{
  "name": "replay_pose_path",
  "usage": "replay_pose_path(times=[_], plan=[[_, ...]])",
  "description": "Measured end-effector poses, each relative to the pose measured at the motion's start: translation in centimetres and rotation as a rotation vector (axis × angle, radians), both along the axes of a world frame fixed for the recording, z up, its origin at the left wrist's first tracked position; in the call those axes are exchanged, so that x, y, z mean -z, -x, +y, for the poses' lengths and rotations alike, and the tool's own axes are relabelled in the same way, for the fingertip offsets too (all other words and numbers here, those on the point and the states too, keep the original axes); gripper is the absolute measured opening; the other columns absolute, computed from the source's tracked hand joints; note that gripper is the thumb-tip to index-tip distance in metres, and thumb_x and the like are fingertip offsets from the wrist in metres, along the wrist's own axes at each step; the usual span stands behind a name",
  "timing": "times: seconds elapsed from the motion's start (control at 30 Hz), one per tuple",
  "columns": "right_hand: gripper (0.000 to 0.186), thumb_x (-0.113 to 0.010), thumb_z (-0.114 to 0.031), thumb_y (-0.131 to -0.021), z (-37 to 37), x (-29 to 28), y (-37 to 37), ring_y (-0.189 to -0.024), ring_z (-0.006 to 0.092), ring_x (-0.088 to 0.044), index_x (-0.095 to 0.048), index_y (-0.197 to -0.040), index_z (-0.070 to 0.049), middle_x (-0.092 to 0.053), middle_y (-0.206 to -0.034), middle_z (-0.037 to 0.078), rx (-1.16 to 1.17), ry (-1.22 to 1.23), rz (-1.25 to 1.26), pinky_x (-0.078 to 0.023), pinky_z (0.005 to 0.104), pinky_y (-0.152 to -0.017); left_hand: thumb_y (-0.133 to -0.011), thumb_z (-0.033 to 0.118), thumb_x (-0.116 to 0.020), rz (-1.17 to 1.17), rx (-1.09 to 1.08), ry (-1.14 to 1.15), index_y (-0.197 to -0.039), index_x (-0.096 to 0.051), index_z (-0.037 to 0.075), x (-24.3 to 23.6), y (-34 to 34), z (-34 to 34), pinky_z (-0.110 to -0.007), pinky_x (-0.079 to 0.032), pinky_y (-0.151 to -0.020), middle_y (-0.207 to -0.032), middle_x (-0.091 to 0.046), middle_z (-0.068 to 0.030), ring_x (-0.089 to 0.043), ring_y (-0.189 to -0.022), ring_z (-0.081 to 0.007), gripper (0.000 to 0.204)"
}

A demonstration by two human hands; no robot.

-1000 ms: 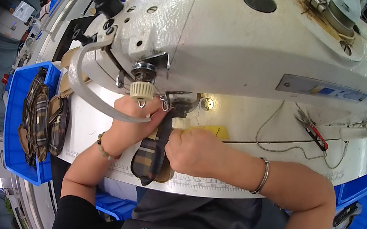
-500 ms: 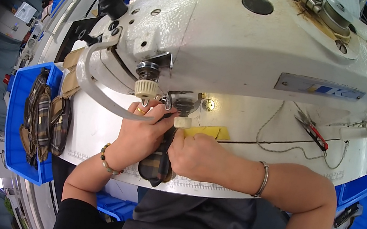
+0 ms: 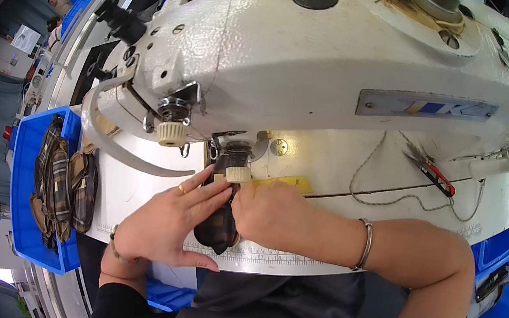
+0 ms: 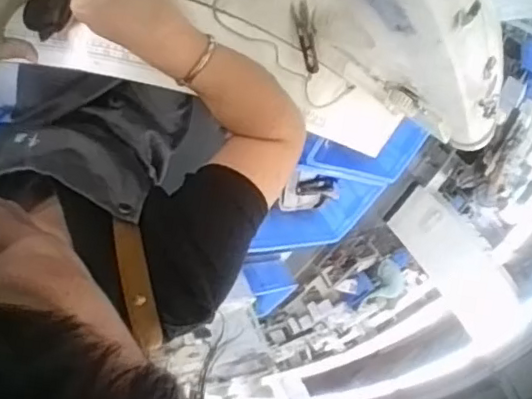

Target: Operating an industrial sewing machine to stitch leather components for footwear.

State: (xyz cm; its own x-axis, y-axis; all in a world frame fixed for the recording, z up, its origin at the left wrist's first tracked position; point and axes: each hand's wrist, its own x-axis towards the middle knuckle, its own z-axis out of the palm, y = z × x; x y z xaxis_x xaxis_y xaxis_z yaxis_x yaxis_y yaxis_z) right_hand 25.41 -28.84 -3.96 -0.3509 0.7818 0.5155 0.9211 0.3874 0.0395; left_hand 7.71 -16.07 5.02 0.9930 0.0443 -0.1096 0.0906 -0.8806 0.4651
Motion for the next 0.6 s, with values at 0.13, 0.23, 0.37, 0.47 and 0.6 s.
replay_pose_path(times=[0.13, 0.23, 0.37, 0.47, 0.6], plan=[[0.021, -0.061, -0.017, -0.074, -1.0, -1.0, 0.9, -0.054, 0.014, -0.061, -0.068, -0.079, 0.002, -0.071, -0.093, 0.029, -0.02, -0.021, -0.191, -0.043, 0.0249, -0.044, -0.059, 0.017, -0.079, 0.1, 0.008, -0.251, -0.134, -0.056, -0.001, 0.5, 1.0, -0.8, -0.043, -0.048, -0.104, -0.141, -0.055, -0.0152, -0.05, -0.132, -0.0408, 0.081], [0.021, -0.062, -0.018, -0.07, -1.9, -1.1, 1.7, -0.055, 0.0195, -0.062, -0.066, -0.07, 0.003, -0.067, -0.092, 0.039, -0.092, 0.009, -0.137, -0.04, 0.027, -0.04, -0.053, 0.013, -0.076, -0.015, 0.057, -0.291, -0.132, -0.057, 0.001, 1.3, 1.3, -0.2, -0.041, -0.051, -0.097, -0.141, -0.056, -0.0099, -0.056, -0.124, -0.0322, 0.082], [0.022, -0.062, -0.018, -0.071, -2.5, -1.9, 2.0, -0.054, 0.0194, -0.062, -0.066, -0.069, 0.003, -0.068, -0.087, 0.036, -0.128, 0.009, -0.17, -0.04, 0.0266, -0.042, -0.052, 0.009, -0.074, -0.071, 0.034, -0.313, -0.124, -0.064, 0.003, 1.4, 0.1, -1.0, -0.036, -0.051, -0.088, -0.136, -0.06, -0.0044, -0.058, -0.108, -0.0242, 0.073], [0.022, -0.061, -0.018, -0.071, -2.5, -1.9, 2.2, -0.053, 0.0197, -0.062, -0.065, -0.068, 0.003, -0.069, -0.085, 0.035, -0.119, 0.008, -0.148, -0.041, 0.0264, -0.043, -0.054, 0.009, -0.073, -0.096, 0.027, -0.326, -0.12, -0.067, 0.004, 1.3, -0.3, -1.0, -0.034, -0.05, -0.086, -0.132, -0.063, -0.0031, -0.058, -0.104, -0.023, 0.067], [0.023, -0.061, -0.019, -0.069, -2.4, -1.7, 2.3, -0.052, 0.0201, -0.061, -0.065, -0.068, 0.004, -0.068, -0.085, 0.036, -0.137, -0.016, -0.096, -0.042, 0.0279, -0.043, -0.06, 0.013, -0.072, -0.151, 0.033, -0.34, -0.118, -0.068, 0.004, 2.1, 0.0, -0.9, -0.034, -0.049, -0.086, -0.13, -0.065, -0.0017, -0.058, -0.105, -0.022, 0.058]])
